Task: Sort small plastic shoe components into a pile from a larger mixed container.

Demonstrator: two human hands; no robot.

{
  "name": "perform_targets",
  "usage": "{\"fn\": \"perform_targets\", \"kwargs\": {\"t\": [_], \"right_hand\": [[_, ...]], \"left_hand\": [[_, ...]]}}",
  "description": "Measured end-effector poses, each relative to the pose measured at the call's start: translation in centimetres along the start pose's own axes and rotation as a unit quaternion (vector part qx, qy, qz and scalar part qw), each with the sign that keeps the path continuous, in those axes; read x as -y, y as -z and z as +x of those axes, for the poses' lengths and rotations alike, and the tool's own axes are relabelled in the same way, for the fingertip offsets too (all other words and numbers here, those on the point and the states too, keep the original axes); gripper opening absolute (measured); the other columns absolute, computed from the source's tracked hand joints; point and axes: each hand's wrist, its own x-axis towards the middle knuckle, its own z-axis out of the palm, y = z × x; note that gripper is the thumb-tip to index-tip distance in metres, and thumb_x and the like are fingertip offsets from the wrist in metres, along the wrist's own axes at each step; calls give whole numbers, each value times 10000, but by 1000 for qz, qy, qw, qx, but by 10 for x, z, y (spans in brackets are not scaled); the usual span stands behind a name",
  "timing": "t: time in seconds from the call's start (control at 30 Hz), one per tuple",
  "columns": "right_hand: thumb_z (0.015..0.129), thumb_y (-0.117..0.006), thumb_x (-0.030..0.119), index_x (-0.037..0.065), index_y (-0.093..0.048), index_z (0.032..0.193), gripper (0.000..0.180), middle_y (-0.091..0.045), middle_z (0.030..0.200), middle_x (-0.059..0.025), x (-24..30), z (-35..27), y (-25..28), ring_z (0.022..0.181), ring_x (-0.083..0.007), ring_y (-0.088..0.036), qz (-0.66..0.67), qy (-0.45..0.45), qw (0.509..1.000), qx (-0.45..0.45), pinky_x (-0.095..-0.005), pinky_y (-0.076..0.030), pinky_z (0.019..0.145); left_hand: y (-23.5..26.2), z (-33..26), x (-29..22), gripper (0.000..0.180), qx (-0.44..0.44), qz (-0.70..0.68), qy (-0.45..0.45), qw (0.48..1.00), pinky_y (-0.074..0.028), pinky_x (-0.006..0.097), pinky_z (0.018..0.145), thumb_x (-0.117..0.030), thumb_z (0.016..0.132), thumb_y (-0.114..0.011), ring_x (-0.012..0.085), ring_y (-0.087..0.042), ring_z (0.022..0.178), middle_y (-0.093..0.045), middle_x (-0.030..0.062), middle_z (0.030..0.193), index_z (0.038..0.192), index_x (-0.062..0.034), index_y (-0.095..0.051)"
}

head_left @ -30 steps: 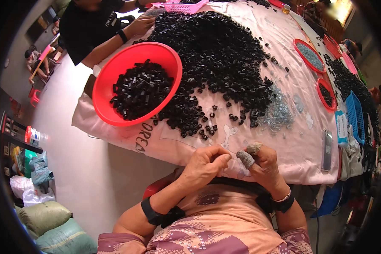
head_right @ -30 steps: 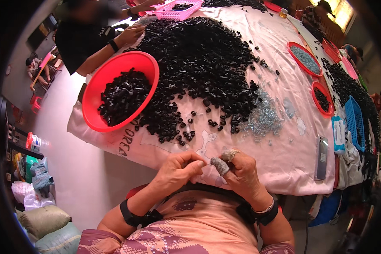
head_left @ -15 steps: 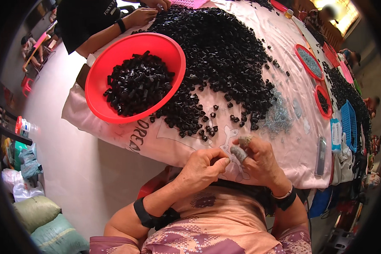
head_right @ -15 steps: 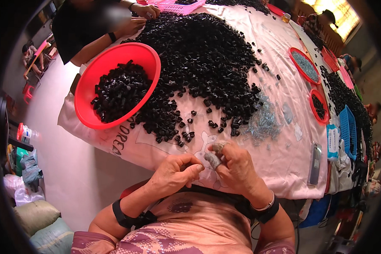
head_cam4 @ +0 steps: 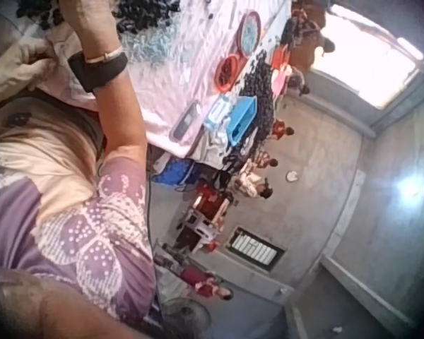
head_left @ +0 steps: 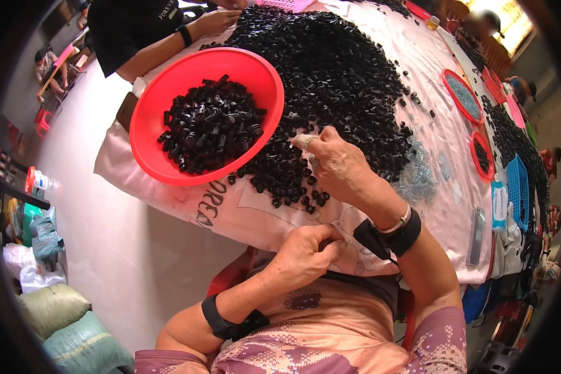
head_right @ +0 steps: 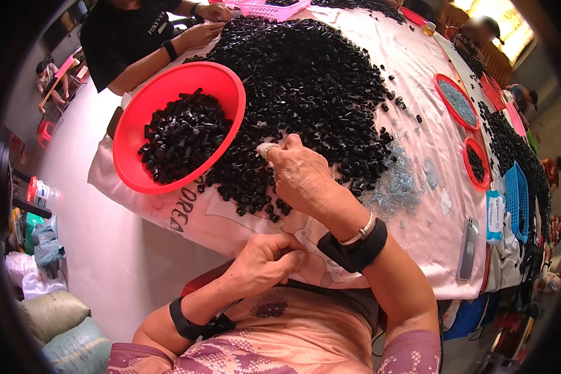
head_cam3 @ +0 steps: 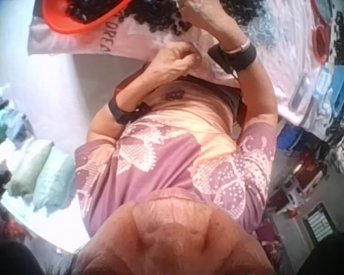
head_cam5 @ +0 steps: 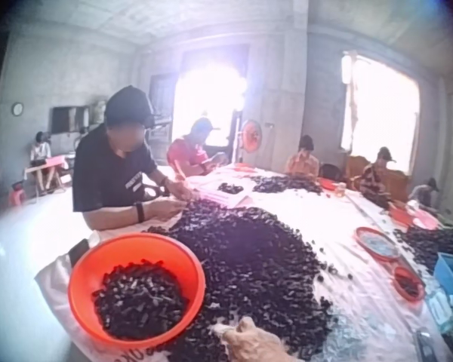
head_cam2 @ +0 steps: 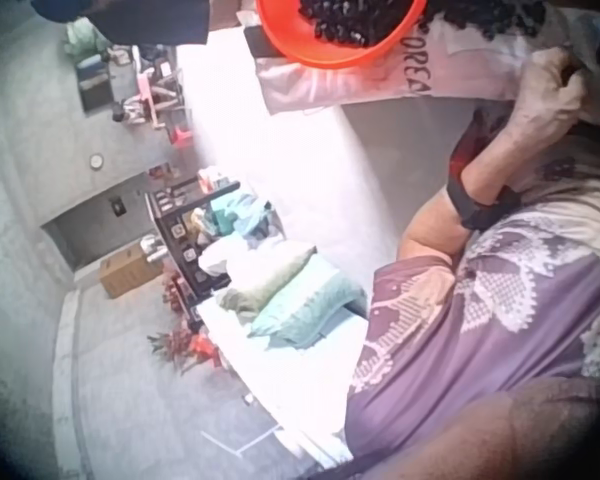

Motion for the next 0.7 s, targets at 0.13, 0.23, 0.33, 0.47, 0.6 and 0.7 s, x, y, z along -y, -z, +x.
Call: {"fn": "perform_targets", "kwargs": {"t": [0.13, 0.23, 0.33, 0.47, 0.6, 0.7], "right_hand": [[798, -584, -7, 136, -669, 1106, 350, -564, 976, -123, 0, -15, 3, 837, -313, -615, 21, 12, 1000, -8, -396, -525, 723], [768, -578, -75, 100, -676, 1023, 324, -577, 919, -124, -8, -32, 3, 829, -319, -607, 66, 12, 996, -62, -393, -503, 705], [764, -560, -108, 77, -668, 977, 302, -584, 858, -131, -12, -39, 5, 806, -318, -602, 79, -13, 993, -85, -385, -489, 685], [822, -552, -42, 65, -656, 1026, 253, -591, 903, -149, -14, -35, 15, 814, -333, -623, 58, -21, 995, -80, -396, -514, 700], [870, -532, 35, 69, -636, 1107, 261, -604, 975, -160, -23, -11, 22, 857, -348, -642, 45, -23, 996, -72, -410, -539, 731], [854, -508, 13, 83, -623, 1179, 352, -606, 1022, -154, -36, 4, 15, 920, -350, -632, 30, -15, 997, -75, -416, -530, 792]], "left_hand": [[1, -1, -5, 227, -11, 9, -31, 999, -474, 236, 557, -176, 958, -579, 75, -555, 610, -625, 31, 766, 979, 38, -653], [2, -1, -6, 229, -3, 65, -30, 997, -474, 249, 551, -186, 950, -588, 75, -559, 613, -625, 34, 741, 955, 32, -657], [1, -1, -4, 225, -20, 121, -63, 990, -470, 254, 541, -186, 944, -593, 70, -555, 606, -617, 31, 706, 945, 29, -659], [1, 0, -4, 224, -11, 98, -44, 994, -461, 252, 533, -186, 948, -588, 65, -555, 609, -611, 23, 691, 937, 27, -658], [0, 0, 1, 216, -16, 86, -55, 995, -449, 244, 534, -176, 954, -582, 56, -544, 619, -604, 15, 692, 936, 26, -659], [0, -1, 0, 211, -3, 86, -43, 995, -444, 236, 548, -169, 956, -578, 53, -533, 628, -603, 12, 694, 941, 25, -660]]}}
